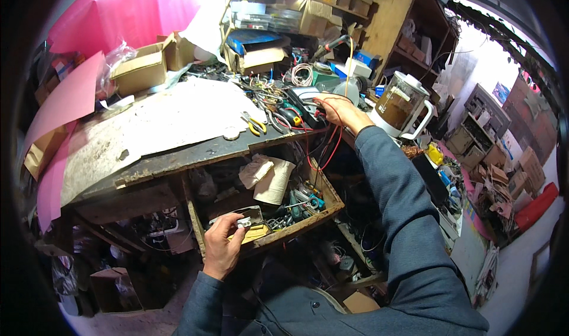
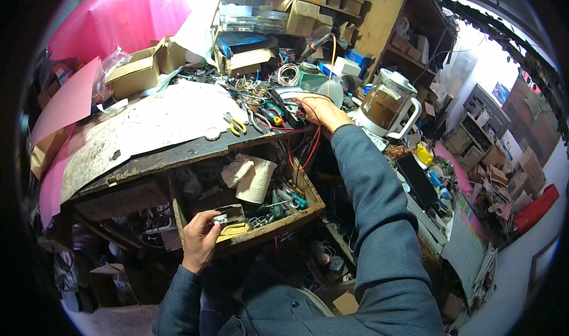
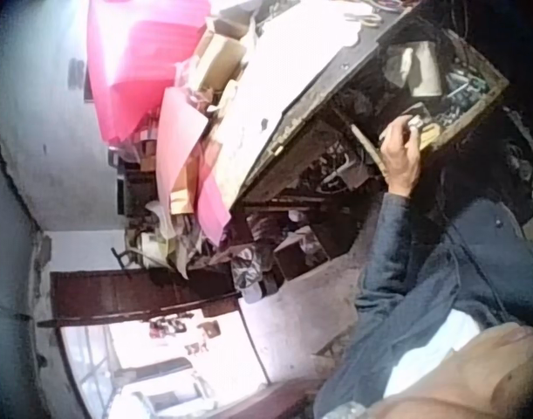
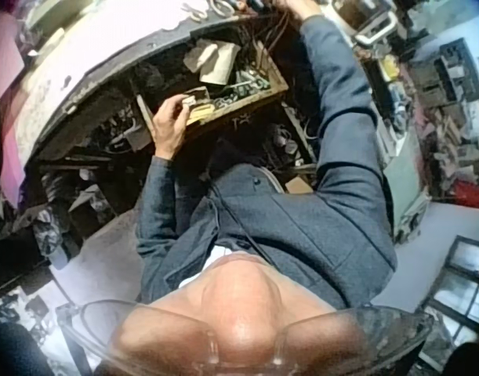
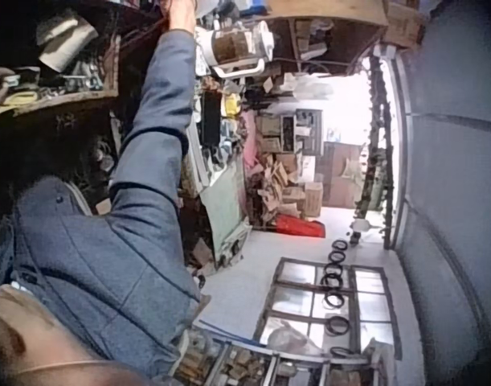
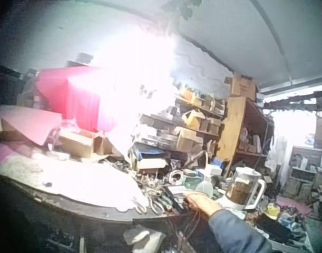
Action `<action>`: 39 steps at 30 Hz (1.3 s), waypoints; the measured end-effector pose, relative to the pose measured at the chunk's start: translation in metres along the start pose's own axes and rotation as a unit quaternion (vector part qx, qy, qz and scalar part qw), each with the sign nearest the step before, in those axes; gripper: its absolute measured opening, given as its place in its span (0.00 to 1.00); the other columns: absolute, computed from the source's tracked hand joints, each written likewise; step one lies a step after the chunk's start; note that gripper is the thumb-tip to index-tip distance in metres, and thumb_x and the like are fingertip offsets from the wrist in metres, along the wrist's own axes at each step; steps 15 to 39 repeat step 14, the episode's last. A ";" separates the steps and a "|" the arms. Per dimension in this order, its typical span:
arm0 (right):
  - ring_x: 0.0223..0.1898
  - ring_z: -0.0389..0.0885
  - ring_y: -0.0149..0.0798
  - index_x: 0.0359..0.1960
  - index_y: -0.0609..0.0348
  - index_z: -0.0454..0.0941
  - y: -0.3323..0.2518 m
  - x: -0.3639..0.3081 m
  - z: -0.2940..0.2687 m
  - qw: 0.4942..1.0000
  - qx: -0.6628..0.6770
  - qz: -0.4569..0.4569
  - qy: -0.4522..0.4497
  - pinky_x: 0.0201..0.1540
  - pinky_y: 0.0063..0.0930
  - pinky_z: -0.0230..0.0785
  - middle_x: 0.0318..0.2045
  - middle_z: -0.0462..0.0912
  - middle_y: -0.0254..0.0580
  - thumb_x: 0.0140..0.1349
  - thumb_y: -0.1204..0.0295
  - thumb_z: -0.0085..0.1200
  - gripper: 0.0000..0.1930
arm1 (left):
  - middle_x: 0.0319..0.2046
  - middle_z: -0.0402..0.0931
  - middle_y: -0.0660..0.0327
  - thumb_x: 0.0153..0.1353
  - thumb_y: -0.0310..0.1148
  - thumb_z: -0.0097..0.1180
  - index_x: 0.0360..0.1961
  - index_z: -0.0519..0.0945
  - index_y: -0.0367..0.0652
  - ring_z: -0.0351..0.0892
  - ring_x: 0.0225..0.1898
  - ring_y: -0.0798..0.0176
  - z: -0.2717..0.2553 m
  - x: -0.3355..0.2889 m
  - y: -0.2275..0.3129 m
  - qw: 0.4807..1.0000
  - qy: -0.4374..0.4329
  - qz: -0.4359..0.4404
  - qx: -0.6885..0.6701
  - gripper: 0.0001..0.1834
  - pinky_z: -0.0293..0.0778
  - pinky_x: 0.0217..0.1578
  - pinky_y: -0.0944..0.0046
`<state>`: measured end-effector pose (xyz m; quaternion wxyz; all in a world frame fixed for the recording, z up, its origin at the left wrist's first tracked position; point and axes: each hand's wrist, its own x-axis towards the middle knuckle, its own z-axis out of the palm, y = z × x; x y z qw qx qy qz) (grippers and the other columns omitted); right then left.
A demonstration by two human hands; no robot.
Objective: The person holds a small cylindrical electronic component and rotates it while inspecting its terminals. They then connect multimeter probes to the component's terminals to measure electrical values.
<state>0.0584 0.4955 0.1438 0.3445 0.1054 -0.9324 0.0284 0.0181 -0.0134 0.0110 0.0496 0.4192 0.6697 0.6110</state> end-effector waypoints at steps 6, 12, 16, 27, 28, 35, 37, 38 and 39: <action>0.41 0.87 0.44 0.50 0.54 0.88 0.056 -0.024 -0.026 0.991 0.053 0.094 -0.080 0.42 0.35 0.78 0.45 0.89 0.44 0.67 0.73 0.60 0.12 | 0.43 0.84 0.52 0.64 0.20 0.65 0.50 0.84 0.35 0.88 0.40 0.58 0.009 0.011 0.002 0.999 -0.016 0.025 -0.017 0.13 0.84 0.45 0.62; 0.51 0.88 0.39 0.50 0.52 0.90 0.005 0.004 0.010 0.996 0.077 0.006 -0.039 0.55 0.29 0.79 0.49 0.90 0.44 0.71 0.73 0.63 0.09 | 0.43 0.84 0.52 0.65 0.21 0.64 0.51 0.84 0.35 0.87 0.40 0.57 -0.007 -0.006 -0.002 1.000 0.009 -0.007 0.013 0.13 0.83 0.45 0.62; 0.53 0.88 0.44 0.52 0.51 0.89 0.045 -0.005 0.002 0.990 -0.056 -0.122 -0.048 0.55 0.33 0.81 0.50 0.90 0.47 0.71 0.73 0.63 0.10 | 0.43 0.85 0.52 0.65 0.21 0.64 0.51 0.84 0.36 0.87 0.40 0.56 -0.001 0.001 0.001 1.000 -0.003 0.009 -0.008 0.13 0.83 0.45 0.61; 0.53 0.88 0.44 0.52 0.51 0.89 0.045 -0.005 0.002 0.990 -0.056 -0.122 -0.048 0.55 0.33 0.81 0.50 0.90 0.47 0.71 0.73 0.63 0.10 | 0.43 0.85 0.52 0.65 0.21 0.64 0.51 0.84 0.36 0.87 0.40 0.56 -0.001 0.001 0.001 1.000 -0.003 0.009 -0.008 0.13 0.83 0.45 0.61; 0.53 0.88 0.44 0.52 0.51 0.89 0.045 -0.005 0.002 0.990 -0.056 -0.122 -0.048 0.55 0.33 0.81 0.50 0.90 0.47 0.71 0.73 0.63 0.10 | 0.43 0.85 0.52 0.65 0.21 0.64 0.51 0.84 0.36 0.87 0.40 0.56 -0.001 0.001 0.001 1.000 -0.003 0.009 -0.008 0.13 0.83 0.45 0.61; 0.53 0.88 0.44 0.52 0.51 0.89 0.045 -0.005 0.002 0.990 -0.056 -0.122 -0.048 0.55 0.33 0.81 0.50 0.90 0.47 0.71 0.73 0.63 0.10 | 0.43 0.85 0.52 0.65 0.21 0.64 0.51 0.84 0.36 0.87 0.40 0.56 -0.001 0.001 0.001 1.000 -0.003 0.009 -0.008 0.13 0.83 0.45 0.61; 0.53 0.88 0.44 0.52 0.51 0.89 0.045 -0.005 0.002 0.990 -0.056 -0.122 -0.048 0.55 0.33 0.81 0.50 0.90 0.47 0.71 0.73 0.63 0.10 | 0.43 0.85 0.52 0.65 0.21 0.64 0.51 0.84 0.36 0.87 0.40 0.56 -0.001 0.001 0.001 1.000 -0.003 0.009 -0.008 0.13 0.83 0.45 0.61; 0.53 0.88 0.44 0.52 0.51 0.89 0.045 -0.005 0.002 0.990 -0.056 -0.122 -0.048 0.55 0.33 0.81 0.50 0.90 0.47 0.71 0.73 0.63 0.10 | 0.43 0.85 0.52 0.65 0.21 0.64 0.51 0.84 0.36 0.87 0.40 0.56 -0.001 0.001 0.001 1.000 -0.003 0.009 -0.008 0.13 0.83 0.45 0.61; 0.53 0.88 0.44 0.52 0.51 0.89 0.045 -0.005 0.002 0.990 -0.056 -0.122 -0.048 0.55 0.33 0.81 0.50 0.90 0.47 0.71 0.73 0.63 0.10 | 0.43 0.85 0.52 0.65 0.21 0.64 0.51 0.84 0.36 0.87 0.40 0.56 -0.001 0.001 0.001 1.000 -0.003 0.009 -0.008 0.13 0.83 0.45 0.61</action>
